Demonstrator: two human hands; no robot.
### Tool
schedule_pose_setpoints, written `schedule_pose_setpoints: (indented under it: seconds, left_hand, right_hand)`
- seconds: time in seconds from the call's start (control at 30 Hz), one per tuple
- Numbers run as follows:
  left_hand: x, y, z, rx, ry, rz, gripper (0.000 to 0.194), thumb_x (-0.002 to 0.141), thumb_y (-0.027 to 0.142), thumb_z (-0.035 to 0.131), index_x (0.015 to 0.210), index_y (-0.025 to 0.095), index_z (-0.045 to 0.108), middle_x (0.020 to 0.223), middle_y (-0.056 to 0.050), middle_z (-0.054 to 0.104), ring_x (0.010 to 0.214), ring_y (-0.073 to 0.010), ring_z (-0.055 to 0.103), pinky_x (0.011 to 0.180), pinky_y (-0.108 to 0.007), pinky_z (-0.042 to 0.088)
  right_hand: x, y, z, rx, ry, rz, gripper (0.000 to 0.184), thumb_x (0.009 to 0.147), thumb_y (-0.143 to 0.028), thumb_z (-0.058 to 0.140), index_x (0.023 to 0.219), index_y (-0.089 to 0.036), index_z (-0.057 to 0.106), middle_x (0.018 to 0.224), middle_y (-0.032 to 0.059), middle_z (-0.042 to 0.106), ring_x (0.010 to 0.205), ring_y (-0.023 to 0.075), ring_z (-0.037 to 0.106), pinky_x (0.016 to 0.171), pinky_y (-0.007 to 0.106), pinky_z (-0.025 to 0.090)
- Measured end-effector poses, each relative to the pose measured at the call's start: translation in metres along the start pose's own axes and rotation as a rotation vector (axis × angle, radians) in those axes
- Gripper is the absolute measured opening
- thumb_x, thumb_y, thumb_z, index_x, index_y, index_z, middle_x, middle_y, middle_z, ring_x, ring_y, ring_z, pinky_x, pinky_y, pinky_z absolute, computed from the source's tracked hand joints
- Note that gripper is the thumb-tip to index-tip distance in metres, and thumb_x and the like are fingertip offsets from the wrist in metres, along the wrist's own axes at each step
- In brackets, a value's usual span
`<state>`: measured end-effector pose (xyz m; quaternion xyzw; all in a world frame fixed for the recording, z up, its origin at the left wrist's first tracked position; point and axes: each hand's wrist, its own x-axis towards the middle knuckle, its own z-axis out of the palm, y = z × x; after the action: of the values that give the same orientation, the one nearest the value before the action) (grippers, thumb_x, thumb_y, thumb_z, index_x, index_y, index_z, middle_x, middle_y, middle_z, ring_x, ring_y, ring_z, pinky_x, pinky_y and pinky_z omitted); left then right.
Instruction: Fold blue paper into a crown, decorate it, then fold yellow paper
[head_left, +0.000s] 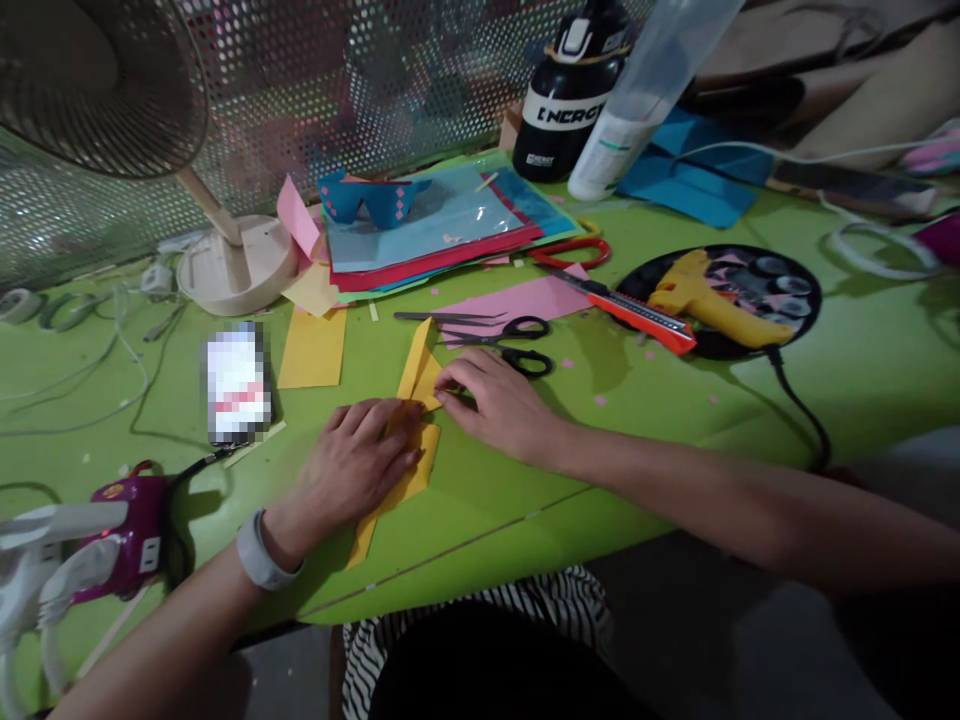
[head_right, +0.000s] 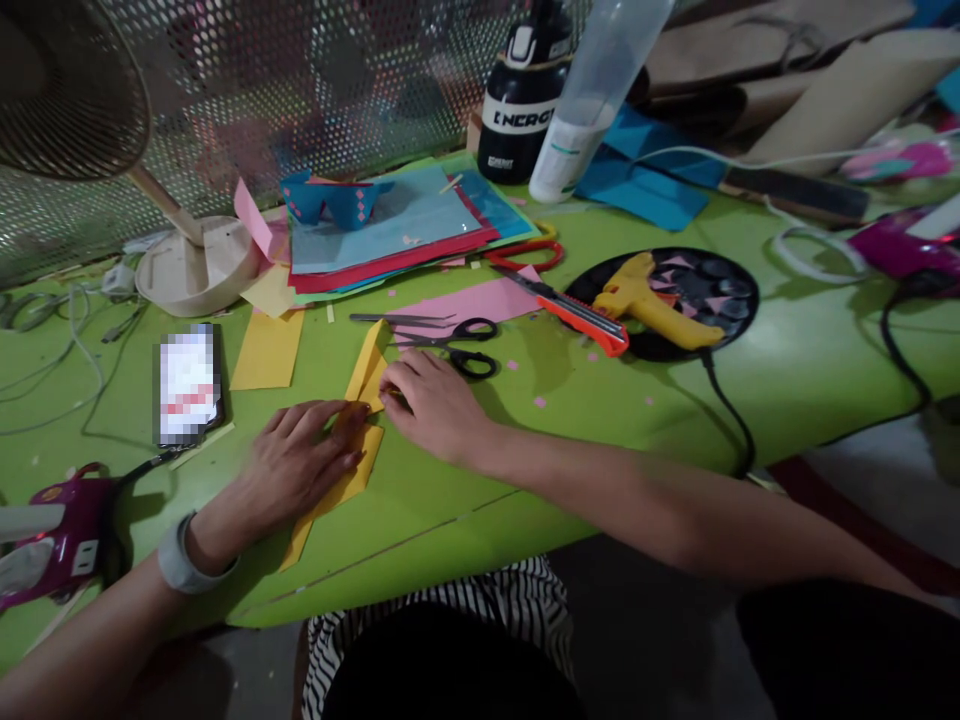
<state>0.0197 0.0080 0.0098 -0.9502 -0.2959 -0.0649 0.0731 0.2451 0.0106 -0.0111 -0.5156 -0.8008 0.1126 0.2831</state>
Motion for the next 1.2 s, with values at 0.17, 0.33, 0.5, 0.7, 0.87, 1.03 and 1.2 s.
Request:
schedule_pose_setpoints:
  seconds: [0.17, 0.33, 0.5, 0.7, 0.87, 1.03, 1.2]
  left_hand:
    - [-0.001, -0.001, 0.003, 0.017, 0.065, 0.010, 0.028, 0.101, 0.035, 0.043, 0.111, 0.018, 0.064, 0.121, -0.010, 0.062, 0.106, -0.0244, 0.059, 0.083, -0.038, 0.047]
    - [-0.001, -0.001, 0.002, 0.001, 0.037, 0.015, 0.027, 0.101, 0.036, 0.042, 0.110, 0.020, 0.063, 0.123, -0.010, 0.061, 0.108, -0.0248, 0.058, 0.084, -0.039, 0.047]
    - [0.000, 0.000, 0.001, 0.012, 0.039, 0.018, 0.030, 0.102, 0.036, 0.041, 0.116, 0.019, 0.061, 0.121, -0.010, 0.062, 0.106, -0.0242, 0.058, 0.082, -0.038, 0.047]
    - [0.003, 0.002, 0.000, 0.029, 0.032, 0.020, 0.031, 0.102, 0.037, 0.041, 0.119, 0.018, 0.059, 0.119, -0.010, 0.063, 0.105, -0.0240, 0.059, 0.080, -0.037, 0.047]
    - [0.005, 0.003, -0.001, 0.029, 0.032, 0.034, 0.038, 0.104, 0.039, 0.033, 0.121, 0.016, 0.058, 0.120, -0.010, 0.064, 0.104, -0.0236, 0.060, 0.078, -0.037, 0.048]
    - [0.006, 0.004, -0.002, 0.035, 0.000, 0.028, 0.036, 0.103, 0.039, 0.036, 0.120, 0.017, 0.059, 0.118, -0.010, 0.064, 0.103, -0.0236, 0.061, 0.077, -0.037, 0.050]
    - [0.006, 0.006, -0.003, 0.023, -0.015, 0.012, 0.037, 0.102, 0.038, 0.038, 0.125, 0.016, 0.056, 0.118, -0.011, 0.064, 0.104, -0.0241, 0.061, 0.078, -0.038, 0.050]
  right_hand:
    - [-0.015, -0.009, -0.008, -0.246, 0.038, -0.271, 0.041, 0.099, -0.042, 0.044, 0.122, -0.013, 0.062, 0.123, 0.0156, 0.062, 0.112, 0.0290, 0.053, 0.087, 0.043, 0.043]
    - [-0.025, -0.014, -0.008, -0.358, -0.088, -0.310, 0.065, 0.096, -0.061, 0.036, 0.129, -0.011, 0.059, 0.146, 0.0178, 0.049, 0.130, 0.0334, 0.041, 0.096, 0.047, 0.037]
    - [-0.025, -0.013, -0.005, -0.340, -0.118, -0.294, 0.069, 0.096, -0.064, 0.034, 0.129, -0.010, 0.060, 0.144, 0.0187, 0.051, 0.130, 0.0337, 0.044, 0.097, 0.048, 0.037]
    - [-0.025, -0.012, -0.004, -0.342, -0.118, -0.297, 0.070, 0.095, -0.065, 0.035, 0.129, -0.010, 0.060, 0.143, 0.0192, 0.051, 0.131, 0.0332, 0.043, 0.097, 0.047, 0.039]
    - [-0.024, -0.010, -0.004, -0.344, -0.130, -0.299, 0.071, 0.095, -0.065, 0.036, 0.129, -0.007, 0.060, 0.143, 0.0209, 0.051, 0.134, 0.0338, 0.042, 0.099, 0.048, 0.040]
    - [-0.023, -0.007, -0.006, -0.363, -0.147, -0.296, 0.069, 0.093, -0.064, 0.041, 0.130, -0.010, 0.061, 0.144, 0.0212, 0.050, 0.139, 0.0341, 0.038, 0.106, 0.052, 0.038]
    - [-0.030, 0.002, -0.013, -0.385, -0.171, -0.266, 0.074, 0.089, -0.067, 0.047, 0.134, -0.009, 0.058, 0.144, 0.0214, 0.050, 0.142, 0.0359, 0.033, 0.111, 0.056, 0.033]
